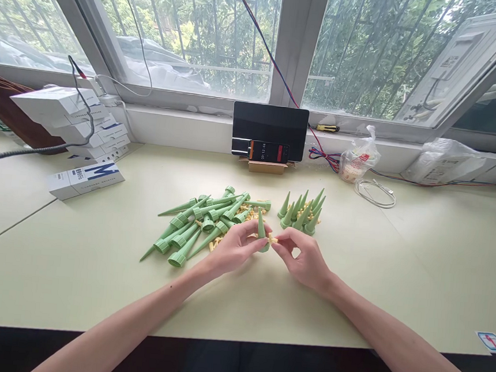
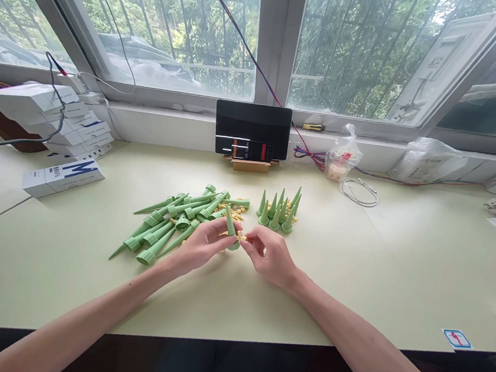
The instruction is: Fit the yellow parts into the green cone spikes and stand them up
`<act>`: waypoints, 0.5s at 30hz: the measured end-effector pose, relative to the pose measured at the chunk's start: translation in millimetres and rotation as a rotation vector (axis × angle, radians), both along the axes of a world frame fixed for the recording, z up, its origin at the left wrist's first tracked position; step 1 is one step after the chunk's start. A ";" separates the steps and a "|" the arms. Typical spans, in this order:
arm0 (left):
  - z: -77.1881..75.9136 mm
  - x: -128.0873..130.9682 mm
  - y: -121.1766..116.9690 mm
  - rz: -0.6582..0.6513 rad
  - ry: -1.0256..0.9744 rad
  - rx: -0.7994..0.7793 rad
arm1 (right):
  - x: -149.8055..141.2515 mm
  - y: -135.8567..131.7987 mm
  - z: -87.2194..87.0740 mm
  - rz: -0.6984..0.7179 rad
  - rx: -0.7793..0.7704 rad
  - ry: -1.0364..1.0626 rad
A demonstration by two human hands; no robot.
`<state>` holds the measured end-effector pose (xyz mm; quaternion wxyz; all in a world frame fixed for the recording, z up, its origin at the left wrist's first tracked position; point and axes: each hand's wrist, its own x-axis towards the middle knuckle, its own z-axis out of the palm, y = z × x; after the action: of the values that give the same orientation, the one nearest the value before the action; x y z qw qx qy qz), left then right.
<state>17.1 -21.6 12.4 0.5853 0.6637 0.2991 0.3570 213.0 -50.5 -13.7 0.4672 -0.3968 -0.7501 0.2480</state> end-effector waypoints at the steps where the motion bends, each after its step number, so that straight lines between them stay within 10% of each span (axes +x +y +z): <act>1: -0.4 -0.2 0.4 0.013 -0.001 -0.006 | -0.2 -0.3 0.0 -0.002 0.007 0.016; 15: -2.7 -2.1 -0.2 -0.070 -0.086 -0.125 | -7.9 -6.4 -4.7 -0.004 0.281 -0.038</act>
<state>15.1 -21.7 9.7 0.6500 0.6199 0.2722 0.3452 205.1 -56.9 -18.4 0.5043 -0.3338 -0.7854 0.1320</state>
